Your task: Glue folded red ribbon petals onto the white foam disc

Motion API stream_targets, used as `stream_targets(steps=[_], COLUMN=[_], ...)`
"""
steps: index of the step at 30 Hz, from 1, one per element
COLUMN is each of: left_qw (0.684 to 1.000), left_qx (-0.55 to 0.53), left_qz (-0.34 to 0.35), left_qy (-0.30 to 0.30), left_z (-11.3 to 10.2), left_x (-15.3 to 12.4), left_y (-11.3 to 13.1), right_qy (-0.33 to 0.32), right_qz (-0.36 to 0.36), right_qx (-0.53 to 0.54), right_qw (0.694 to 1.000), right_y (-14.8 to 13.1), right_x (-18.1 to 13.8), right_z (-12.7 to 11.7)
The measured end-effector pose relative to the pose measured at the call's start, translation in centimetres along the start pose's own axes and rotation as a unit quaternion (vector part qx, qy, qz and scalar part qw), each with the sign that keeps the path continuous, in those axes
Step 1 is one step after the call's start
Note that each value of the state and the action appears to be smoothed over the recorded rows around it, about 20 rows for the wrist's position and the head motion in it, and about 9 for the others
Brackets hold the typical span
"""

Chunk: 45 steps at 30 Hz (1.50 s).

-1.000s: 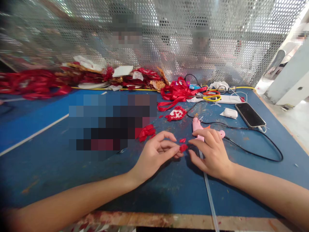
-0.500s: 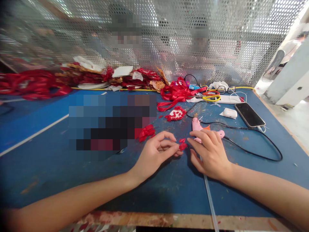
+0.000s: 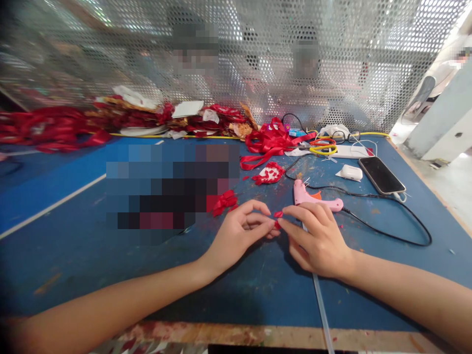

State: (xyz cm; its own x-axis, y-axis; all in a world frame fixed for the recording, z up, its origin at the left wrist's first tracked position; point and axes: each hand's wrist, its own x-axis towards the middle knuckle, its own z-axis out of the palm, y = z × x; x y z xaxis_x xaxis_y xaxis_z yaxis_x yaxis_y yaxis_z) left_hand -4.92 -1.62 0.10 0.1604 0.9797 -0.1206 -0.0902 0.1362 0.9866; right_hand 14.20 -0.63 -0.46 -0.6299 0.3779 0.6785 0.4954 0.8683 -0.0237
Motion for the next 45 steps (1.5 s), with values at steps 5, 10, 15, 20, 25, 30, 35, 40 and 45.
stream_targets(steps=[5, 10, 15, 20, 25, 30, 35, 40, 45], left_qw=[1.0, 1.0, 0.999, 0.998, 0.997, 0.978, 0.965, 0.958, 0.942], left_qx=[0.003, -0.003, -0.011, -0.006, 0.054, 0.171, 0.225, 0.244, 0.28], left_qz=[0.01, 0.009, 0.007, 0.013, 0.03, 0.089, 0.123, 0.139, 0.181], left_qy=[-0.01, -0.018, -0.041, -0.059, -0.044, -0.074, -0.06, -0.046, -0.037], left_z=[-0.04, -0.03, 0.05, 0.17, -0.02, -0.27, -0.23, -0.21, -0.22], left_x=[0.02, -0.04, -0.21, -0.36, -0.28, -0.07, -0.11, -0.14, -0.24], left_y=[-0.06, -0.01, 0.05, 0.08, -0.2, -0.46, -0.26, -0.19, -0.1], right_qy=[-0.013, 0.008, 0.046, 0.056, 0.065, 0.057, 0.061, 0.058, 0.044], right_qz=[-0.01, -0.006, 0.005, 0.018, 0.03, 0.022, 0.022, 0.033, 0.06], right_qx=[-0.002, -0.013, -0.006, -0.002, 0.017, 0.058, 0.062, 0.066, 0.083], right_qw=[1.0, 1.0, 0.999, 0.998, 0.997, 0.996, 0.996, 0.996, 0.994], right_y=[-0.04, 0.06, 0.33, 0.43, 0.55, 0.7, 0.69, 0.6, 0.43], right_x=[0.0, 0.0, 0.02, 0.13, 0.09, 0.02, -0.01, 0.07, 0.15], right_z=[0.1, 0.22, 0.18, 0.09, 0.21, 0.28, 0.22, 0.21, 0.17])
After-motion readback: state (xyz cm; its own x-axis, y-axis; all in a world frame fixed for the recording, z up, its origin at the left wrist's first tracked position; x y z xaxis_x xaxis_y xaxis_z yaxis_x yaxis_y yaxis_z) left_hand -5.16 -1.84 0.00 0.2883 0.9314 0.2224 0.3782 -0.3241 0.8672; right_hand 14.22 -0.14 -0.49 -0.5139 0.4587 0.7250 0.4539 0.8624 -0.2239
